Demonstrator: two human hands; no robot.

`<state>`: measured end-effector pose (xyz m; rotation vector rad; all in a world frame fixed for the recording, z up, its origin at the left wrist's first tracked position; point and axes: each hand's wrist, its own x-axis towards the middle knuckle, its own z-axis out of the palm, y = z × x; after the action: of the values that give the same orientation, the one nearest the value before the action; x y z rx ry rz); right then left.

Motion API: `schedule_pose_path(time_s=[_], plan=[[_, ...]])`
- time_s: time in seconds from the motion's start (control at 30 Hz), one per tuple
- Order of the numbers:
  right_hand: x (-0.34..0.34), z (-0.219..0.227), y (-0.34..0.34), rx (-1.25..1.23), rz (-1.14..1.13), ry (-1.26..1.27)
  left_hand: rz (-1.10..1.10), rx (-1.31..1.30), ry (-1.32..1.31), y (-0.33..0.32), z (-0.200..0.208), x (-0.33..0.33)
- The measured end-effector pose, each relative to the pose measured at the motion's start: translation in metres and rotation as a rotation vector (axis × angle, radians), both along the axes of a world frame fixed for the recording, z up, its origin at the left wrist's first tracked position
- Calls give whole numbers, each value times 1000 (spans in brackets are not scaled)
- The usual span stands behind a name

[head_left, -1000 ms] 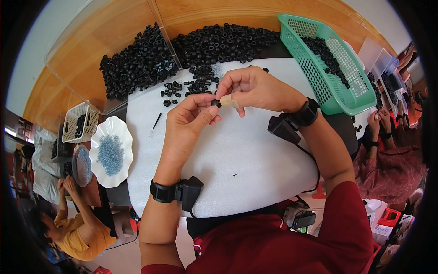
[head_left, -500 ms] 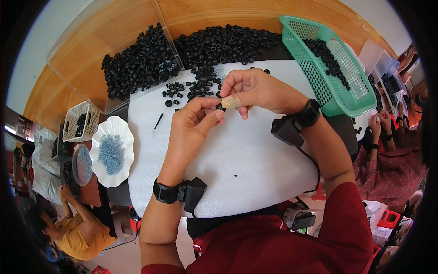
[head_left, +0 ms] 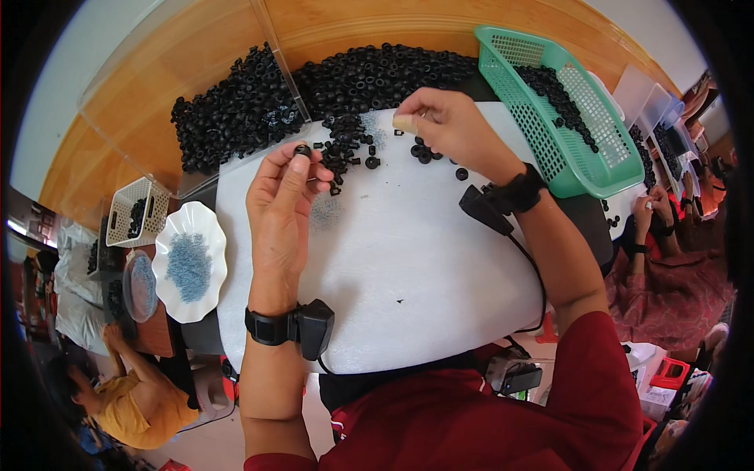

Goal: The person picks up a black plastic component and a spring, inserts the spring, and then presses a small white button into the assembly before placing it on the table.

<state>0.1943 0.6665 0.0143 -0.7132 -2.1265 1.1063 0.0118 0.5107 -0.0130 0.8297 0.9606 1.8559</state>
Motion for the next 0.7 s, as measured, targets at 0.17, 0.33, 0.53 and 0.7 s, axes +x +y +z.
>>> schedule_pose_path(time_s=[0.17, 0.33, 0.53, 0.7], plan=[[-2, -23, 1, 466, 59, -287, 144, -38, 6, 2, -1, -4], [-3, -23, -3, 520, 197, -282, 195, -26, -19, 0, 0, -9], [-3, -26, -3, 498, 259, -351, 161, -57, -20, 1, -2, -5], [1, -23, 6, 556, 169, -262, 156, -74, -16, 0, 0, -4]])
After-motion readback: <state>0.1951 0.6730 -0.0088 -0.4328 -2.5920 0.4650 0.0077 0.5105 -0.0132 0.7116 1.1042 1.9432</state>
